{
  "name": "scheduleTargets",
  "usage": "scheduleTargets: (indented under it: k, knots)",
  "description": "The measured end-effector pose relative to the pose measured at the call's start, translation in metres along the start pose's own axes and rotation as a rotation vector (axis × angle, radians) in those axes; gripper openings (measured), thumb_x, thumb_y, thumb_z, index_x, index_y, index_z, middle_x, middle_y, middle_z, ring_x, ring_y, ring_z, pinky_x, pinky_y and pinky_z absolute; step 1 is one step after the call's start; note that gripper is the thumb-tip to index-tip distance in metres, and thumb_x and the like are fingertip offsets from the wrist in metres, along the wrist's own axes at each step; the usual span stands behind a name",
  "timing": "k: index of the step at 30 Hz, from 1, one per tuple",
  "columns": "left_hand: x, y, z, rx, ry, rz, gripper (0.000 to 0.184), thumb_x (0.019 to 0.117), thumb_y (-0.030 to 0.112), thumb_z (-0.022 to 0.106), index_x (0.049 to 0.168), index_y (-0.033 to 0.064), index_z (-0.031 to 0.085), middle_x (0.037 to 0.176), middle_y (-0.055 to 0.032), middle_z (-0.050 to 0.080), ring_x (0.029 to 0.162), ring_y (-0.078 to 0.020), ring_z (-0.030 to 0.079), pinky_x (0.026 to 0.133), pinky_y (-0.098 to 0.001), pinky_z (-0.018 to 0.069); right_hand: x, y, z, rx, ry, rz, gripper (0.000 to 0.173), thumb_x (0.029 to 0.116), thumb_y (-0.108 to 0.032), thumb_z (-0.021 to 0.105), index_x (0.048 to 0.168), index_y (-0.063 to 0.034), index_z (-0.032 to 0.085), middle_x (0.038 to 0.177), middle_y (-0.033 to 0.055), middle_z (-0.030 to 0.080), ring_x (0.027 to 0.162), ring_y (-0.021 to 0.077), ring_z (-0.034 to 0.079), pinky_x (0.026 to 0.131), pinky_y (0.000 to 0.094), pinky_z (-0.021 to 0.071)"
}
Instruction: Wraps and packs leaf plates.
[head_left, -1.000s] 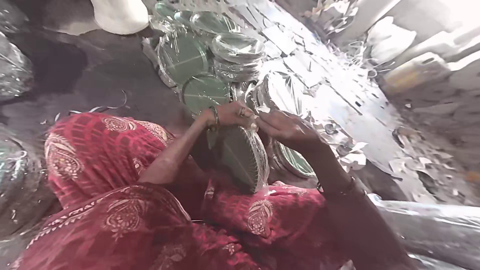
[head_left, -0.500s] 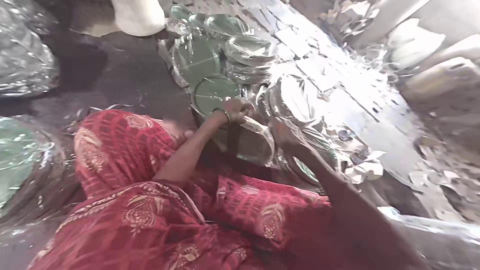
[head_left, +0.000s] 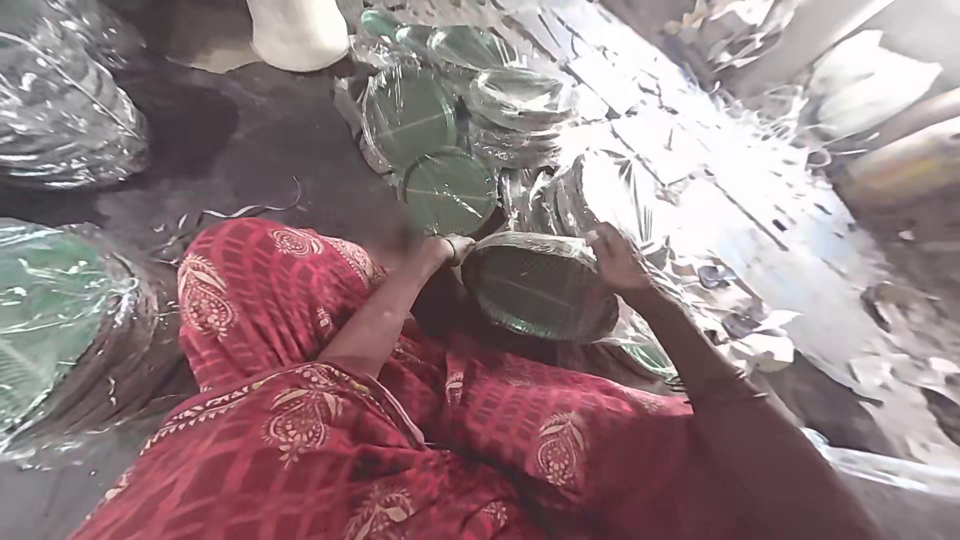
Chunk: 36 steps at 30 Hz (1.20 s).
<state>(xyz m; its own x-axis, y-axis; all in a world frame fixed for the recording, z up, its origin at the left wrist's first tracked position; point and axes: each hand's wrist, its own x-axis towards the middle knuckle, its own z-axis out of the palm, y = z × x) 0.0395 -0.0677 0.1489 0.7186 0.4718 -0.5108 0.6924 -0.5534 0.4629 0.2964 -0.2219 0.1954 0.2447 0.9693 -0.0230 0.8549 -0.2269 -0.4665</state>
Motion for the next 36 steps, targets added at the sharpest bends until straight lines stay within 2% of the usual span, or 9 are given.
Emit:
scheduleTargets:
  k: [3,10,16,18,19,22,27,32,36]
  knots:
    - [-0.004,0.011,-0.003,-0.009,0.055,0.004,0.045,0.1052,-0.001,0.049,0.150,-0.0036,0.045,0.148,-0.0271,0.051,0.139,-0.0416,0.049,0.116,-0.0528,0.0353,-0.001,0.003,-0.002,0.037,-0.012,0.000,0.042,0.1125,-0.027,0.034,0.132,0.0057,0.053,0.114,0.0320,0.061,0.101,0.0445,0.062,0.087,0.0627,0.0487]
    - [-0.007,0.006,-0.004,0.214,0.016,-0.037,0.033,0.1059,0.006,0.051,0.136,-0.0005,0.061,0.142,-0.0227,0.059,0.134,-0.0403,0.054,0.112,-0.0549,0.0391,0.000,0.006,0.008,0.000,-0.056,-0.075,0.032,0.1119,-0.018,0.037,0.123,0.0075,0.053,0.105,0.0293,0.061,0.094,0.0412,0.063,0.084,0.0603,0.0496]
    - [0.000,0.007,-0.001,0.160,-0.006,-0.026,0.040,0.1105,0.012,0.044,0.149,0.0006,0.049,0.149,-0.0239,0.052,0.140,-0.0399,0.049,0.117,-0.0533,0.0347,0.000,0.004,-0.008,-0.001,-0.027,-0.023,0.037,0.1121,-0.018,0.034,0.123,0.0116,0.054,0.106,0.0317,0.060,0.098,0.0433,0.062,0.089,0.0613,0.0467]
    - [0.032,-0.023,0.011,0.241,0.083,0.142,0.041,0.1126,0.022,0.039,0.148,0.0040,0.049,0.143,-0.0220,0.058,0.133,-0.0386,0.056,0.113,-0.0542,0.0402,-0.002,0.001,-0.016,-0.012,0.001,0.017,0.037,0.1123,-0.018,0.035,0.123,0.0103,0.055,0.106,0.0313,0.061,0.098,0.0437,0.062,0.089,0.0621,0.0474]
    - [0.062,-0.059,0.040,0.186,0.419,0.372,0.037,0.1096,0.024,0.045,0.131,0.0022,0.065,0.118,-0.0233,0.071,0.109,-0.0404,0.069,0.097,-0.0566,0.0523,-0.002,0.002,-0.018,-0.007,0.007,0.040,0.037,0.1125,-0.019,0.035,0.125,0.0096,0.055,0.108,0.0313,0.061,0.099,0.0431,0.062,0.090,0.0614,0.0478]
    - [0.068,-0.050,0.016,-0.037,0.160,0.261,0.038,0.1097,0.016,0.047,0.144,0.0016,0.055,0.135,-0.0258,0.062,0.129,-0.0432,0.058,0.112,-0.0610,0.0393,-0.004,-0.002,-0.024,0.009,0.037,0.058,0.038,0.1125,-0.018,0.034,0.127,0.0105,0.054,0.110,0.0328,0.061,0.097,0.0444,0.063,0.089,0.0611,0.0479]
    - [0.052,-0.047,0.005,-0.230,0.125,0.320,0.040,0.1025,0.005,0.058,0.141,-0.0037,0.055,0.132,-0.0263,0.063,0.123,-0.0384,0.062,0.110,-0.0512,0.0442,-0.003,0.000,-0.029,0.019,0.090,0.005,0.039,0.1119,-0.022,0.036,0.124,0.0088,0.056,0.108,0.0301,0.062,0.095,0.0416,0.063,0.087,0.0600,0.0495]
    - [0.027,-0.008,-0.017,-0.368,0.272,0.490,0.065,0.0950,0.011,0.069,0.153,0.0005,0.043,0.154,-0.0225,0.047,0.142,-0.0348,0.046,0.119,-0.0483,0.0344,-0.008,-0.019,-0.024,-0.115,0.066,-0.083,0.036,0.1111,-0.018,0.039,0.122,0.0098,0.059,0.115,0.0309,0.063,0.108,0.0451,0.064,0.096,0.0630,0.0479]
    - [0.021,0.040,-0.010,-0.281,0.439,0.795,0.067,0.0884,0.019,0.077,0.148,0.0007,0.052,0.149,-0.0221,0.053,0.140,-0.0328,0.049,0.119,-0.0466,0.0359,-0.009,-0.044,-0.003,-0.123,0.096,-0.117,0.033,0.1093,-0.017,0.042,0.114,0.0095,0.062,0.108,0.0294,0.065,0.103,0.0450,0.065,0.092,0.0633,0.0484]
